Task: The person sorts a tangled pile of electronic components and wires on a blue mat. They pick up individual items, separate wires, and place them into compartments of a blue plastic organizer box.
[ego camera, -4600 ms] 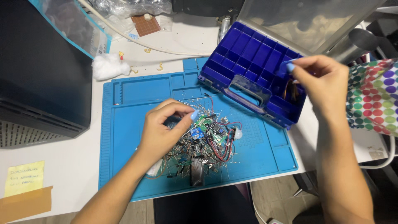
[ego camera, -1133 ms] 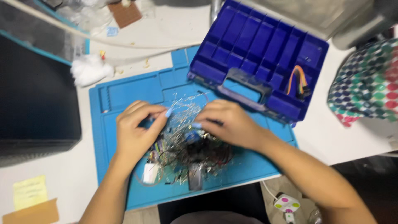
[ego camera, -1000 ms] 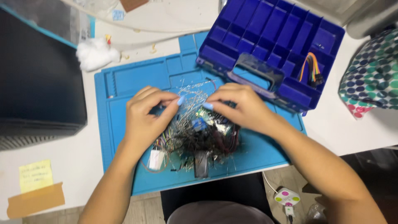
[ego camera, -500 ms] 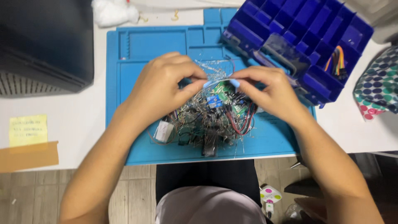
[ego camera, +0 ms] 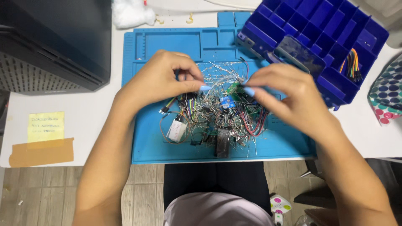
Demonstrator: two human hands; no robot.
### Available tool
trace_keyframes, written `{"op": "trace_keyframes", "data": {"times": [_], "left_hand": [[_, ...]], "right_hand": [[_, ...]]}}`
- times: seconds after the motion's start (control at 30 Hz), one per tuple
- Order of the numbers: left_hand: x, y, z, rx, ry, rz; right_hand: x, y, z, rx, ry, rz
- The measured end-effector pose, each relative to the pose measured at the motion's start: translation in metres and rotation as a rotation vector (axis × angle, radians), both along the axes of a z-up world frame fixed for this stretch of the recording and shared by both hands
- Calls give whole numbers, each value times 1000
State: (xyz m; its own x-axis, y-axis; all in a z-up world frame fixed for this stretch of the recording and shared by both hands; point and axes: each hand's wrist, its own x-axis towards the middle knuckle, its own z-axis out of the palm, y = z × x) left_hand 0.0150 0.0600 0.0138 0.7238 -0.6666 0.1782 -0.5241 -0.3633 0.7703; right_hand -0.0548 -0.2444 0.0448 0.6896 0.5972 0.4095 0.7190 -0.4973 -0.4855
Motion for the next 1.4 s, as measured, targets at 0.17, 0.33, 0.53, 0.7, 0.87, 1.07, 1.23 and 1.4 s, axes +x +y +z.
{"op": "trace_keyframes", "data": {"times": [0.17,0.33,0.53,0.7,0.87,1.07,1.23,1.4], "left_hand": [[8,27,-7,113,80,167],[4,37,16,305,376,231],[7,37,6,581,432,143],[4,26,3,578,441,43],[-1,15,-3,467,429,-7],[-12,-6,-12,278,378,-40],[-15,-21,-13,164,384,-66],[-20,-31,-21,7,393,-68]], "right_hand": [[3,36,-4,-34,4,128],[11,65,-22,-150,-42,250],[16,65,-18,-217,107,250],[16,46,-14,-152,149,215],[16,28,-16,-96,164,174],[16,11,-19,-23,201,102],[17,2,-18,11,225,60],[15,3,-15,85,240,6]]}}
